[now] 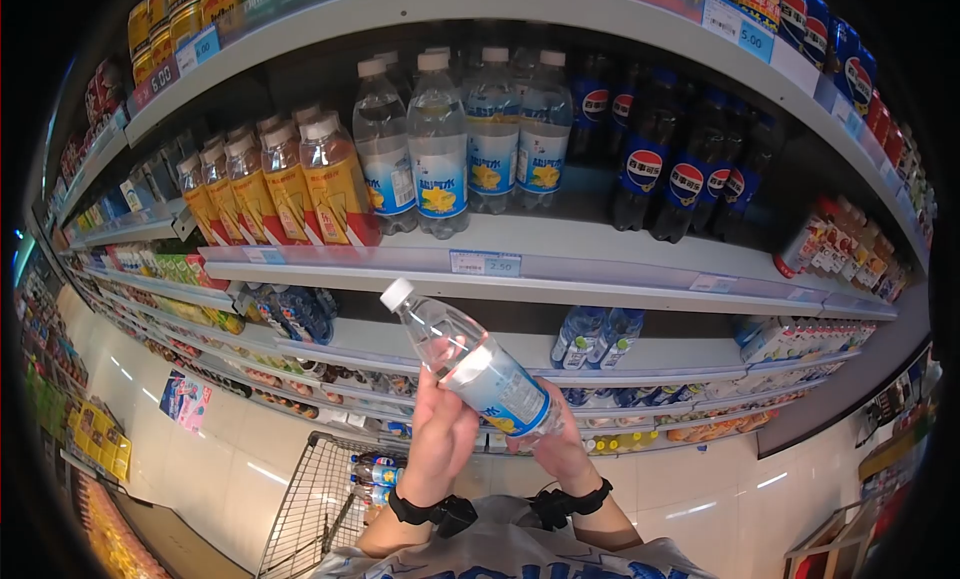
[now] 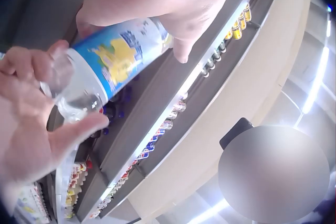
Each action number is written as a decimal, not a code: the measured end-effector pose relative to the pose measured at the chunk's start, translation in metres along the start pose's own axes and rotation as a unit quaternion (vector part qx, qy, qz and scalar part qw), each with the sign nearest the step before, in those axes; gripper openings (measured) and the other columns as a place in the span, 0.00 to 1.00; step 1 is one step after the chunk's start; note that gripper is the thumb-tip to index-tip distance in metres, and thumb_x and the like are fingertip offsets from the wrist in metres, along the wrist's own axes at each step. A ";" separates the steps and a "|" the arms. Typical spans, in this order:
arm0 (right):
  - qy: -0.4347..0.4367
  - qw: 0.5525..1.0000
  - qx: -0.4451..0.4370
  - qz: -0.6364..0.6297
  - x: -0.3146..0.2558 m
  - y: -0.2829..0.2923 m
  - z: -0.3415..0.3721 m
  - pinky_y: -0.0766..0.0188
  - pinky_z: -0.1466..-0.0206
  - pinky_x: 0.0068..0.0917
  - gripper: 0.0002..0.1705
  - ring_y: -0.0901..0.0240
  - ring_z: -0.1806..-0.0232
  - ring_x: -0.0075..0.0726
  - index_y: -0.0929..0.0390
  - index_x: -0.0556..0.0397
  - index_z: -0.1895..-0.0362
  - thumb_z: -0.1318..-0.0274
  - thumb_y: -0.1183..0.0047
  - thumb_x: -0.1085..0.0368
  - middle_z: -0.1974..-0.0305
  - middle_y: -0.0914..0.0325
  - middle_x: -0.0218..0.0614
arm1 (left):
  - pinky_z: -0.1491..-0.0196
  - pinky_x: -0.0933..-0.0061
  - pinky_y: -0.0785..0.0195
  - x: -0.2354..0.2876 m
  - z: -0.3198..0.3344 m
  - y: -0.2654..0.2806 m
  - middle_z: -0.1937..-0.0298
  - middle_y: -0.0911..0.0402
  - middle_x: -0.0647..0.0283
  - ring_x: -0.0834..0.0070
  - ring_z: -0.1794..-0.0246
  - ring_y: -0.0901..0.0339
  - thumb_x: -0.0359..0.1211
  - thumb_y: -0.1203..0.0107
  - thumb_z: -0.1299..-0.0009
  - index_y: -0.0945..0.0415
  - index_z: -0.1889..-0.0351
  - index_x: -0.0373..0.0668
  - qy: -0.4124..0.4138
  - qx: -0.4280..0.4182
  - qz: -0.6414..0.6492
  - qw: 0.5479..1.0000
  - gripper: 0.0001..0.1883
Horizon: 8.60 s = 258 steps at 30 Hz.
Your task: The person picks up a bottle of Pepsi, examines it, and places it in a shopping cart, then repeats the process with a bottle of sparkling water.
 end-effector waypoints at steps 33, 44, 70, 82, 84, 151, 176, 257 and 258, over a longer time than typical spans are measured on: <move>-0.042 0.990 0.017 0.137 0.004 -0.009 0.002 0.23 0.56 0.32 0.50 0.24 0.51 0.40 0.52 0.51 0.26 0.48 0.36 0.62 0.41 0.31 0.43 | 0.32 0.55 0.45 -0.006 0.004 0.015 0.32 0.37 0.53 0.59 0.33 0.37 0.40 0.36 0.37 0.52 0.26 0.44 0.032 0.021 -0.052 0.998 0.45; -0.224 0.959 -0.086 -0.150 0.032 0.015 0.006 0.23 0.62 0.35 0.49 0.21 0.62 0.43 0.44 0.56 0.31 0.38 0.66 0.27 0.52 0.23 0.48 | 0.34 0.55 0.41 -0.006 0.003 0.014 0.36 0.36 0.50 0.58 0.35 0.36 0.41 0.36 0.37 0.51 0.27 0.45 0.046 -0.009 -0.031 0.998 0.44; -0.094 0.990 -0.016 -0.103 0.029 0.013 0.008 0.26 0.64 0.32 0.42 0.23 0.54 0.37 0.44 0.56 0.31 0.37 0.50 0.41 0.46 0.26 0.45 | 0.34 0.55 0.43 -0.001 -0.003 0.012 0.37 0.34 0.68 0.63 0.34 0.37 0.40 0.38 0.33 0.44 0.33 0.53 0.081 -0.053 0.002 0.995 0.33; -0.034 0.997 0.070 -0.010 0.009 -0.007 0.003 0.31 0.66 0.30 0.48 0.28 0.67 0.34 0.49 0.50 0.27 0.49 0.34 0.62 0.47 0.28 0.38 | 0.30 0.57 0.46 -0.004 -0.003 0.014 0.24 0.46 0.56 0.64 0.28 0.43 0.47 0.52 0.24 0.43 0.31 0.42 0.022 -0.011 -0.063 0.998 0.30; -0.042 0.998 0.055 0.002 0.014 -0.003 0.003 0.29 0.65 0.30 0.48 0.26 0.66 0.35 0.49 0.50 0.28 0.47 0.35 0.59 0.46 0.28 0.40 | 0.33 0.61 0.42 -0.003 -0.006 0.014 0.28 0.42 0.59 0.68 0.32 0.39 0.45 0.52 0.23 0.42 0.31 0.42 0.016 -0.007 -0.061 0.998 0.27; -0.082 0.975 0.012 0.207 0.028 0.020 0.010 0.37 0.34 0.34 0.43 0.35 0.37 0.29 0.39 0.53 0.33 0.52 0.33 0.75 0.40 0.30 0.33 | 0.34 0.63 0.41 -0.008 -0.009 0.018 0.35 0.31 0.54 0.65 0.35 0.33 0.28 0.24 0.53 0.39 0.33 0.35 0.001 -0.202 -0.303 0.931 0.48; -0.165 0.977 -0.099 0.094 -0.035 0.020 0.045 0.31 0.48 0.28 0.69 0.21 0.60 0.32 0.61 0.53 0.23 0.65 0.25 0.70 0.54 0.20 0.41 | 0.43 0.70 0.34 -0.071 -0.014 0.059 0.47 0.26 0.62 0.74 0.47 0.28 0.42 0.52 0.25 0.36 0.39 0.40 0.161 0.018 -0.083 0.983 0.22; -0.469 0.629 -0.461 0.414 0.552 -0.038 0.079 0.31 0.44 0.31 0.30 0.27 0.47 0.34 0.28 0.62 0.44 0.45 0.36 0.57 0.49 0.24 0.45 | 0.47 0.60 0.34 0.034 0.382 0.476 0.50 0.25 0.56 0.68 0.49 0.26 0.38 0.33 0.37 0.43 0.43 0.46 0.004 0.725 -0.020 0.688 0.31; -0.536 0.627 -0.437 0.359 0.570 -0.018 0.090 0.29 0.46 0.30 0.29 0.26 0.48 0.34 0.28 0.63 0.45 0.46 0.35 0.57 0.49 0.24 0.44 | 0.47 0.60 0.34 0.023 0.385 0.491 0.50 0.25 0.56 0.68 0.49 0.26 0.38 0.33 0.37 0.43 0.43 0.46 0.012 0.730 -0.012 0.683 0.31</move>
Point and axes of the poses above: each hand's wrist, its own z-axis away from the middle knuckle, its own y-axis out of the back of the hand, x = y × z, the point moved 4 cm from there along -z, towards the middle knuckle
